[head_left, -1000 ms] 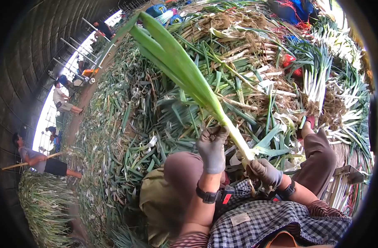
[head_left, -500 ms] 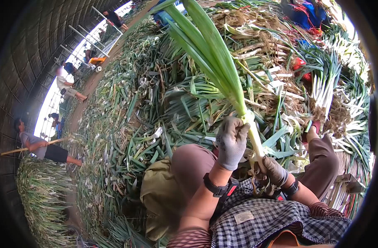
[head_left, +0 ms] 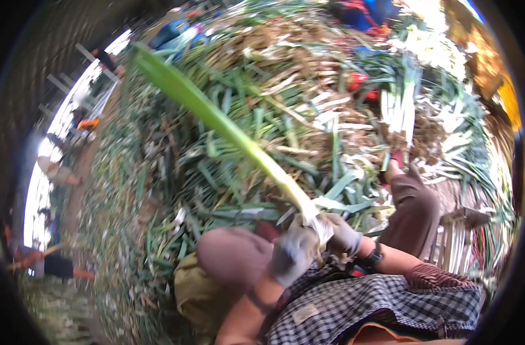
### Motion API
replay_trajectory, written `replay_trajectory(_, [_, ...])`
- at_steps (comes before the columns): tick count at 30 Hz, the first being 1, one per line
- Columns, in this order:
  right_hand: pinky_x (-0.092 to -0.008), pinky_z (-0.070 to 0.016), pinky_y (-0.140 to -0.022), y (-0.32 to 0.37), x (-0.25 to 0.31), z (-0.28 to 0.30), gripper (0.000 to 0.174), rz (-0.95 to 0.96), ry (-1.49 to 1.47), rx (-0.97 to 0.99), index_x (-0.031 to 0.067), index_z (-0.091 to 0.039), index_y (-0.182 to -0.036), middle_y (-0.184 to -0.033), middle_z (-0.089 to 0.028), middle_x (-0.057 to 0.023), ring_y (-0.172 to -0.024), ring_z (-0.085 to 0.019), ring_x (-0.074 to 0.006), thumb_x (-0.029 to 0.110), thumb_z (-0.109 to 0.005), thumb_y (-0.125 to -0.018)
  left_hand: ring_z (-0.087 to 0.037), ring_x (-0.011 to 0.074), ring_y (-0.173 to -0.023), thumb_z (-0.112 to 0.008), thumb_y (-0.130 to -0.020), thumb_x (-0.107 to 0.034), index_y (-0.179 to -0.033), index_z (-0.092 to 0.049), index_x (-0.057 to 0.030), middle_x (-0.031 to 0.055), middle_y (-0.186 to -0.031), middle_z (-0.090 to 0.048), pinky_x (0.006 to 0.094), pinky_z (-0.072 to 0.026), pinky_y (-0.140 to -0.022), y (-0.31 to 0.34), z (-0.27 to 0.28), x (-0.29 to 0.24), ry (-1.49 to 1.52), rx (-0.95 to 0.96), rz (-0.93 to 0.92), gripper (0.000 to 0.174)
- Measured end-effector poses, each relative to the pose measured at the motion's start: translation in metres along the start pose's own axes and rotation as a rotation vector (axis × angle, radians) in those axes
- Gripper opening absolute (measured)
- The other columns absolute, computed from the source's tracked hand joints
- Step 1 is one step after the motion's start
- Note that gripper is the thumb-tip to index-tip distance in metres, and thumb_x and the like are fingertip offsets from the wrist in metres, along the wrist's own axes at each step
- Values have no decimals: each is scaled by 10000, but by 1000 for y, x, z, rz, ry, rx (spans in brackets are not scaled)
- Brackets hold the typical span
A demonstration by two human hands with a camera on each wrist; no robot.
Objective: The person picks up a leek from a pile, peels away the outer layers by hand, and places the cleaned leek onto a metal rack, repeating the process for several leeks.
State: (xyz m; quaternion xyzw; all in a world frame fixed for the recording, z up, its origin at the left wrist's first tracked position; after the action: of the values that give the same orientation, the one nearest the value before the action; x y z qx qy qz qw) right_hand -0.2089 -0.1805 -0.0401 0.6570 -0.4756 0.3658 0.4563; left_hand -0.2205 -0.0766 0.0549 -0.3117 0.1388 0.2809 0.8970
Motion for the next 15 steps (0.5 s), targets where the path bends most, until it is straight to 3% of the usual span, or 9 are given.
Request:
replay_trajectory(2, [-264,-380,-573,8,23,-9,499,-11,-204,181,55,-564,-881,-710,-511,10,-622,-443,-92,539,-464,-947,-585,276,-635,-740,-741,-137,-899,-648,-66,111,-788,-608,353,-479,-593,21,-24,-34,165,187,-95,196])
replay_trajectory(3, [-226,-351,-534,9,39,-3,524,19,-60,212,46,-569,-1075,-751,-499,46,-651,-452,-55,542,-454,-950,-591,263,-625,-739,-748,-150,-898,-649,-68,100,-785,-617,345,-482,-559,15,-13,-32,191,166,-18,194])
replay_trajectory(4, [-226,-351,-534,7,37,2,524,33,-63,190,46,-569,-1075,-751,-499,46,-651,-452,-55,542,-454,-950,-596,250,-615,-739,-754,-162,-897,-651,-71,89,-783,-625,336,-485,-526,12,1,-23,213,147,64,192])
replay_trajectory(6, [-229,-360,-544,2,31,10,504,90,-121,125,44,-568,-1100,-749,-487,51,-634,-437,-58,515,-447,-964,-553,109,-597,-702,-825,-65,-831,-635,-35,26,-747,-633,257,-455,-549,20,28,36,615,-240,651,74])
replay_trajectory(8, [-248,-394,-567,6,29,10,509,35,-124,104,23,-575,-1091,-746,-511,35,-646,-457,-75,500,-448,-970,-518,44,-582,-607,-898,-58,-816,-622,-14,8,-701,-608,184,-418,-542,15,65,73,567,-495,774,94])
replay_trajectory(11, [-214,-389,-610,1,11,13,455,159,104,24,8,-592,-1109,-843,-575,28,-715,-496,-60,429,-480,-977,-520,37,-562,-591,-940,-177,-910,-635,-1,49,-788,-650,165,-378,-501,-13,82,88,712,-616,838,184])
replay_trajectory(12, [-279,-435,-596,3,8,15,382,203,69,-90,-24,-626,-1013,-740,-588,-23,-682,-511,-99,345,-550,-955,-536,45,-568,-595,-940,-199,-943,-631,-3,54,-826,-657,167,-388,-504,-26,78,90,766,-612,725,199])
replay_trajectory(13, [-282,-452,-620,6,9,16,332,123,262,-88,-29,-627,-1023,-773,-624,-43,-698,-540,-108,286,-561,-945,-548,52,-578,-602,-935,-200,-961,-636,-12,36,-811,-649,171,-395,-499,-34,72,94,783,-612,755,193])
replay_trajectory(15, [-262,-467,-655,12,20,8,274,245,178,-144,-18,-634,-1032,-825,-654,-33,-734,-571,-102,232,-589,-929,-541,41,-571,-618,-926,-210,-964,-649,-32,-6,-732,-625,171,-391,-481,-34,55,109,764,-619,736,185])
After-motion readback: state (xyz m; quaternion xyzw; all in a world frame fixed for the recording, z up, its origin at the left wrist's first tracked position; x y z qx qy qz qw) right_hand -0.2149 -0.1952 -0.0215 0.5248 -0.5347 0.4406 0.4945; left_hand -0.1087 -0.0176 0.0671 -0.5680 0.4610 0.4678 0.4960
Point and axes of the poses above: each hand's wrist, its own y-axis away from the middle knuckle, its own z-axis out of the back of the hand, x = y × z, the point moved 8 cm from there along -y, towards the middle knuckle
